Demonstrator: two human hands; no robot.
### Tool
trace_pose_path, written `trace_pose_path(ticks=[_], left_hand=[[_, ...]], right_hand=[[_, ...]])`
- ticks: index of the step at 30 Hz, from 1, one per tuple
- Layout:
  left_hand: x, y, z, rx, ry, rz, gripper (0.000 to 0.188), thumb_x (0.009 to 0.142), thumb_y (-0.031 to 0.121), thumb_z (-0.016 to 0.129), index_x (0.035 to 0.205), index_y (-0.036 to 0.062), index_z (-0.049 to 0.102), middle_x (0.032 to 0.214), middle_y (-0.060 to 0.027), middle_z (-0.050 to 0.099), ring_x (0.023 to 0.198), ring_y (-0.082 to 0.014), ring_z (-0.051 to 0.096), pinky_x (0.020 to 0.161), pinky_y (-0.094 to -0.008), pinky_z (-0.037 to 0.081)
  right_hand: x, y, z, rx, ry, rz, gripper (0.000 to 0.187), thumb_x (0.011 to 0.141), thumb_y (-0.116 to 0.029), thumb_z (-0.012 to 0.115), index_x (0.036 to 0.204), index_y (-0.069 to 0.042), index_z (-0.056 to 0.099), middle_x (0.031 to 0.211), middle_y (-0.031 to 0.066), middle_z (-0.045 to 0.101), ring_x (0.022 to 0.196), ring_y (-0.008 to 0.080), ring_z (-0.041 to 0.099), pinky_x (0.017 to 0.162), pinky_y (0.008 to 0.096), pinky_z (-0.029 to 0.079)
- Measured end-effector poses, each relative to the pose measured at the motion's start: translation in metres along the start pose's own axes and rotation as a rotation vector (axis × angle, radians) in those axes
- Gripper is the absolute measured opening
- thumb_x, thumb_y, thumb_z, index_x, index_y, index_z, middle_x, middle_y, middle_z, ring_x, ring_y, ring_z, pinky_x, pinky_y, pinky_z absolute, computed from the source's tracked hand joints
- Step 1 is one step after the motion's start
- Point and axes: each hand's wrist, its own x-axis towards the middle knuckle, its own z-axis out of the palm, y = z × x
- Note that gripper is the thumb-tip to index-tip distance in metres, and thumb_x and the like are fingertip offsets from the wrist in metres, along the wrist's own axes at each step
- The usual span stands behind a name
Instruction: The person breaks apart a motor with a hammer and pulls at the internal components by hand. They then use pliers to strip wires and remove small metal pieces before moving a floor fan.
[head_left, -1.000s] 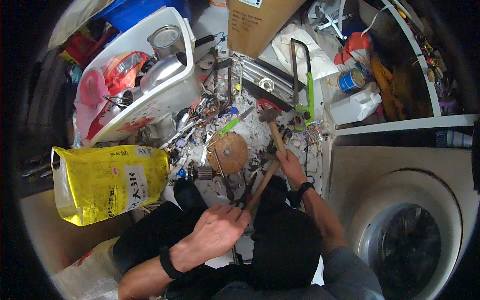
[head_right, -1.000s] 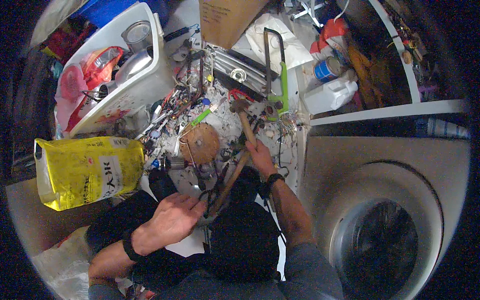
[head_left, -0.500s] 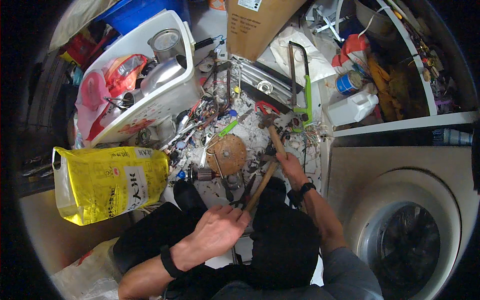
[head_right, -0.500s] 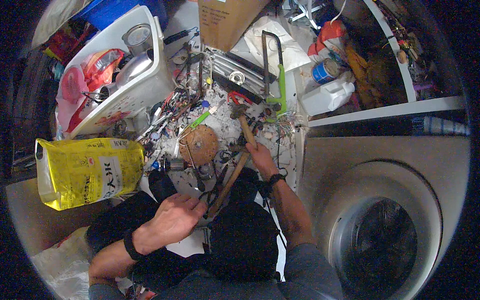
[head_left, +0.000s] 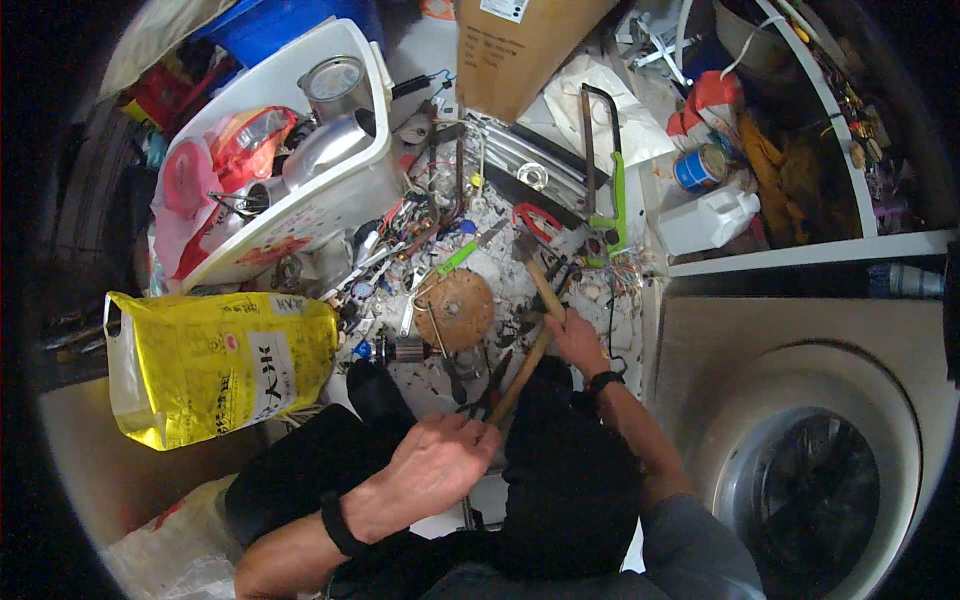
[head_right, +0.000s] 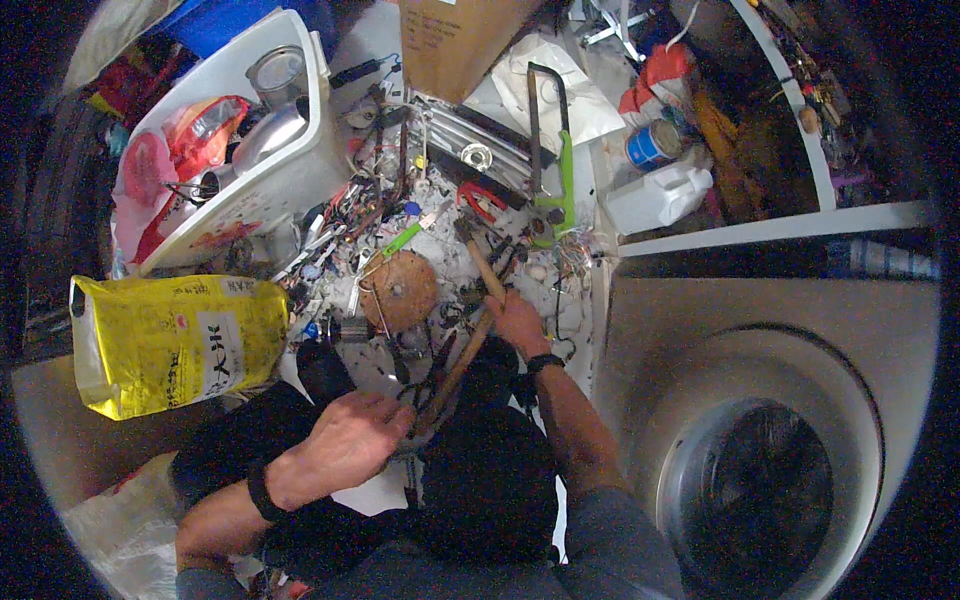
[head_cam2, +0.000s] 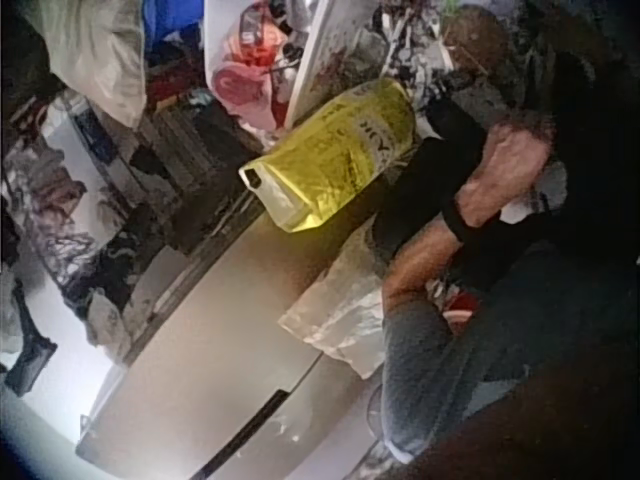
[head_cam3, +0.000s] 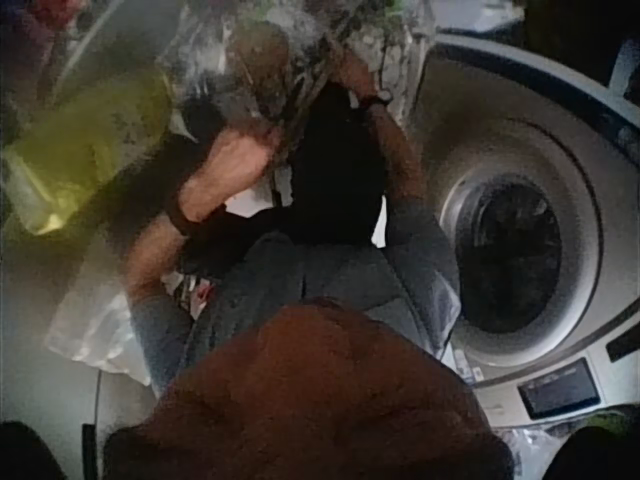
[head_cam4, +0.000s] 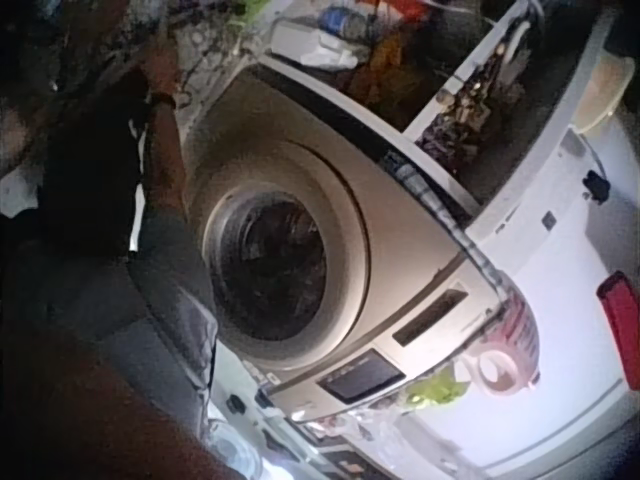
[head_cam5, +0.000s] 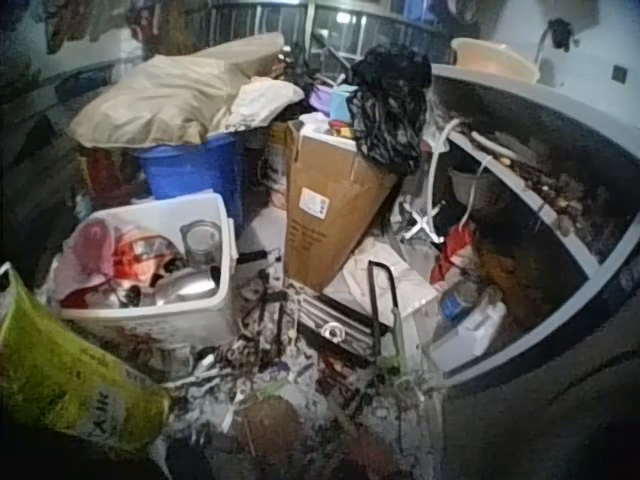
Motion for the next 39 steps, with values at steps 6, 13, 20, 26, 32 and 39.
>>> trace_pose_path(ticks=[6,13,20,26,32,39], left_hand=[[-0.005,0.000,0.000,-0.013,-0.024,-0.011,0.035,0.075,0.010,0.066,0.109,-0.0007,0.066,0.093,-0.0126,0.068,0.089,-0.0310,0.069,0.080,-0.0432,0.056],[-0.006,0.000,-0.004,-0.014,-0.037,-0.016,0.035,0.075,0.010,0.066,0.109,-0.0003,0.066,0.095,-0.0131,0.069,0.090,-0.0307,0.069,0.081,-0.0431,0.056],[0.001,0.002,0.000,0.017,0.059,0.039,0.027,0.077,0.009,0.066,0.103,-0.0015,0.068,0.089,-0.0123,0.069,0.087,-0.0279,0.070,0.075,-0.0385,0.058],[-0.012,-0.001,-0.004,0.033,0.029,-0.004,0.025,0.078,0.008,0.065,0.101,-0.0006,0.067,0.088,-0.0116,0.069,0.087,-0.0275,0.070,0.075,-0.0382,0.057],[-0.006,0.000,-0.005,0.058,0.027,0.008,0.024,0.078,0.008,0.065,0.100,-0.0001,0.066,0.087,-0.0109,0.068,0.086,-0.0274,0.070,0.075,-0.0387,0.057],[-0.008,-0.012,0.016,-0.081,-0.003,-0.008,0.031,0.075,0.008,0.068,0.105,0.0020,0.066,0.090,-0.0137,0.068,0.088,-0.0335,0.070,0.078,-0.0447,0.056]], right_hand=[[-0.003,-0.014,0.000,0.143,0.038,-0.029,0.064,0.099,-0.060,0.056,0.110,0.003,0.056,0.084,0.0301,0.069,0.081,0.0521,0.067,0.073,0.0601,0.052],[-0.016,-0.038,-0.007,0.110,0.127,-0.091,0.057,0.101,-0.054,0.056,0.109,0.002,0.053,0.082,0.0308,0.068,0.079,0.0527,0.066,0.072,0.0601,0.052],[-0.004,-0.017,-0.003,0.028,0.065,-0.077,0.056,0.101,-0.051,0.056,0.110,0.004,0.054,0.085,0.0323,0.068,0.082,0.0531,0.067,0.071,0.0611,0.052],[-0.022,-0.068,-0.014,0.115,0.099,-0.105,0.055,0.102,-0.050,0.056,0.107,0.005,0.056,0.087,0.0322,0.069,0.083,0.0530,0.068,0.073,0.0595,0.054],[-0.003,-0.032,0.005,-0.045,-0.017,-0.042,0.058,0.100,-0.054,0.057,0.108,0.004,0.056,0.088,0.0305,0.070,0.085,0.0513,0.069,0.076,0.0579,0.054],[-0.014,-0.029,-0.010,0.078,0.068,0.013,0.058,0.100,-0.055,0.056,0.110,0.002,0.057,0.089,0.0304,0.070,0.087,0.0513,0.069,0.077,0.0587,0.054]])
